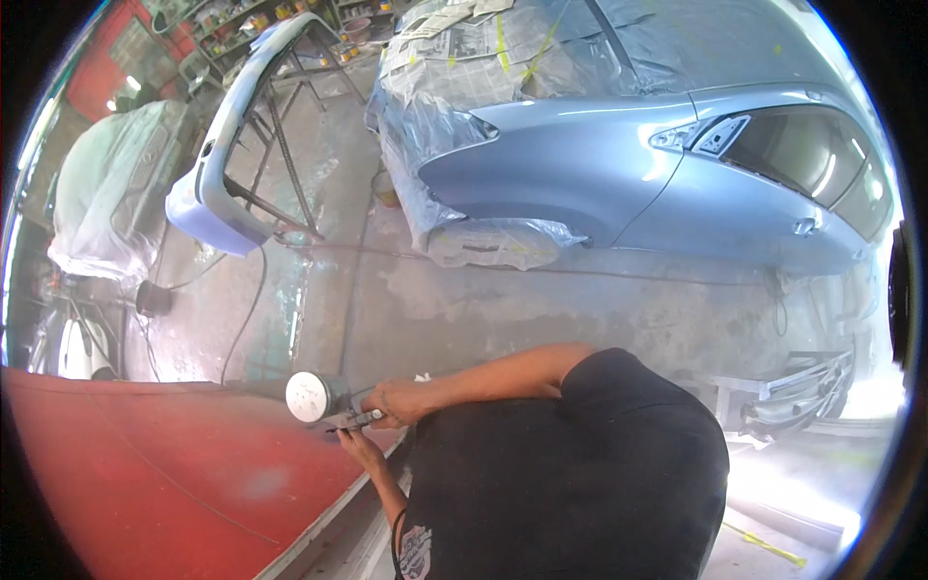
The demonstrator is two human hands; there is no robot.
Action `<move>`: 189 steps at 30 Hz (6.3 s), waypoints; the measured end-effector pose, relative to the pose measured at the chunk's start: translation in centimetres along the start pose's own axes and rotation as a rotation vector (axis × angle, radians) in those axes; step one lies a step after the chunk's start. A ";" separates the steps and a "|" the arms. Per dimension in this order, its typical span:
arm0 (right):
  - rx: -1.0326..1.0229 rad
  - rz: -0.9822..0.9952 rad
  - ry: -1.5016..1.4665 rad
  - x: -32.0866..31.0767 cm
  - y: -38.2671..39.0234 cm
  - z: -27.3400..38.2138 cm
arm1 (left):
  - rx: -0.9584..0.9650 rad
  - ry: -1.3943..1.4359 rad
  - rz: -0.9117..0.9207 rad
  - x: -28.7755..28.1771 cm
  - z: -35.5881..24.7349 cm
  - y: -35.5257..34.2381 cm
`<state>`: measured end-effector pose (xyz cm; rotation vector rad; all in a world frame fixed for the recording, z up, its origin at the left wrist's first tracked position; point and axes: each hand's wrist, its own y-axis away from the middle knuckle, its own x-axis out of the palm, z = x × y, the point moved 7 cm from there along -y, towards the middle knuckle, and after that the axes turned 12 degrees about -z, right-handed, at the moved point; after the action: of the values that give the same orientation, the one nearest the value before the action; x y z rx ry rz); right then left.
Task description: The person paints a long thin trim piece using a spray gun. They hold the piece by hand and move the spray gun along its length, turning the piece over to coat both sides.
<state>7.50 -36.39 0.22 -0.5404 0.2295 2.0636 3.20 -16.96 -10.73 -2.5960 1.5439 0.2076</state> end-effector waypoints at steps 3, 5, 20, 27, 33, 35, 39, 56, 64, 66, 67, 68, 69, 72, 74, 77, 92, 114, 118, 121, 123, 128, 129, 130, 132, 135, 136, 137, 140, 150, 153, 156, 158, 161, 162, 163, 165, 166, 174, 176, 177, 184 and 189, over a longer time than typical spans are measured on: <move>0.017 0.018 -0.013 -0.7 0.2 1.1 | -0.005 0.056 -0.021 -0.3 0.6 -0.4; -0.003 0.021 0.004 -0.2 0.0 0.7 | 0.020 0.091 -0.043 -0.4 0.1 -0.4; 0.136 -0.030 -0.107 0.7 0.1 1.4 | 0.046 -0.230 -0.078 -0.9 -4.4 -0.3; 0.064 -0.064 -0.021 0.4 -0.1 2.0 | 0.115 -0.207 -0.145 -1.4 -2.9 0.1; 0.056 -0.034 0.011 0.2 -0.3 2.9 | 0.047 -0.155 -0.169 -1.9 -4.7 -0.2; 0.037 -0.048 0.020 0.3 -0.5 2.8 | 0.121 -0.165 -0.159 -1.9 -5.2 -0.2; -0.061 -0.146 0.031 0.3 -0.5 2.3 | 0.113 -0.290 -0.135 -1.5 -6.5 -0.2; 0.044 -0.033 0.080 -0.2 -0.8 2.5 | 0.085 -0.290 -0.104 -1.2 -3.2 -1.9; -0.030 -0.055 0.107 0.1 -1.0 2.5 | 0.045 -0.376 -0.069 -1.6 -3.8 -1.5; -0.009 -0.033 0.094 -0.1 -0.8 2.3 | -0.001 -0.312 -0.040 -1.5 -3.7 -1.7; 0.002 -0.021 0.088 -0.3 -0.8 2.5 | -0.005 -0.320 -0.041 -1.6 -3.4 -1.7; 0.001 -0.006 0.113 -0.2 -0.9 2.5 | -0.008 -0.329 -0.041 -1.7 -3.0 -1.7; 0.001 0.007 0.138 -0.1 -0.9 2.5 | -0.033 -0.315 -0.039 -2.0 -1.8 -1.8; -0.058 -0.020 0.122 0.5 -0.8 1.1 | -0.095 -0.291 -0.023 -1.9 0.8 -1.8; -0.061 -0.030 0.097 0.5 -0.6 0.6 | -0.122 -0.302 -0.003 -1.5 -0.3 -1.4; -0.008 0.011 0.076 0.7 -0.2 0.6 | -0.067 -0.325 -0.006 -1.5 -0.3 -1.0; 0.051 0.060 0.037 1.2 0.3 -1.3 | -0.039 -0.437 0.009 -1.4 3.9 -0.1; 0.074 0.075 0.040 2.4 0.1 -2.6 | 0.087 -0.522 -0.065 -0.4 5.0 -0.1; 0.103 0.101 0.054 2.6 0.1 -2.8 | 0.045 -0.402 -0.114 0.0 4.1 0.5; 0.179 0.136 0.006 2.4 0.2 -2.3 | -0.014 -0.455 -0.044 0.0 5.2 0.8; 0.206 0.151 -0.011 3.2 0.4 -3.6 | -0.059 -0.514 0.022 0.1 7.0 0.8; 0.135 0.191 0.060 5.2 0.3 -5.5 | -0.134 -0.339 0.037 -0.1 12.4 0.7; 0.165 0.196 0.037 5.1 0.4 -5.3 | -0.119 -0.379 0.048 0.0 12.6 0.7; 0.195 0.200 0.013 5.0 0.5 -5.3 | -0.103 -0.418 0.059 0.1 12.8 0.8; 0.222 0.208 0.017 5.4 0.6 -5.9 | -0.126 -0.477 0.089 0.4 13.1 1.0; 0.224 0.203 0.064 5.0 0.5 -5.6 | -0.172 -0.510 0.105 0.6 13.2 1.5; 0.220 0.199 0.083 4.8 0.6 -5.2 | -0.140 -0.504 0.085 0.5 13.8 1.5; 0.212 0.196 0.085 5.1 0.6 -5.5 | -0.108 -0.499 0.065 0.3 14.4 1.5; 0.194 0.189 0.109 5.5 0.7 -5.8 | -0.157 -0.463 0.025 -0.1 16.3 1.4; 0.105 0.191 0.122 5.8 0.8 -6.0 | -0.124 -0.494 0.090 0.3 14.5 2.7; 0.189 0.244 0.138 5.2 0.8 -5.3 | -0.122 -0.405 0.097 0.8 12.2 3.1; 0.216 0.206 0.144 5.1 0.7 -5.3 | -0.033 -0.395 0.055 1.0 10.5 3.1; 0.220 0.148 0.096 5.2 0.8 -6.2 | 0.041 -0.414 0.054 1.2 10.0 2.3; 0.209 0.099 0.032 5.5 0.4 -7.4 | 0.079 -0.527 0.071 1.3 7.8 1.2; 0.190 0.105 0.050 4.8 0.1 -6.4 | 0.087 -0.522 0.069 1.4 7.0 0.9; 0.170 0.109 0.069 4.2 -0.1 -5.4 | 0.098 -0.516 0.069 1.4 6.3 0.5; 0.159 0.097 0.108 3.2 -0.4 -3.9 | 0.103 -0.519 0.063 1.5 4.6 0.3; 0.154 0.088 0.128 2.8 -0.5 -3.4 | 0.098 -0.528 0.058 1.5 3.6 0.1; 0.168 0.050 0.088 1.8 -1.0 -3.5 | 0.188 -0.487 -0.032 1.2 -1.4 -1.2; 0.187 0.033 0.065 1.8 -1.1 -3.8 | 0.217 -0.434 -0.052 1.2 -2.4 -1.5; 0.208 0.031 0.047 1.7 -1.2 -3.8 | 0.226 -0.414 -0.038 1.2 -2.7 -1.6; 0.137 0.022 0.075 0.9 -1.1 -2.9 | 0.149 -0.354 -0.044 0.2 -2.9 -2.4; 0.139 -0.073 0.060 0.7 -1.1 -3.3 | 0.098 -0.255 -0.105 -0.4 -5.9 -4.3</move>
<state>9.07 -36.48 -2.92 -0.5186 0.3800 1.9456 7.18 -15.55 -4.73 -2.4542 1.2954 0.4239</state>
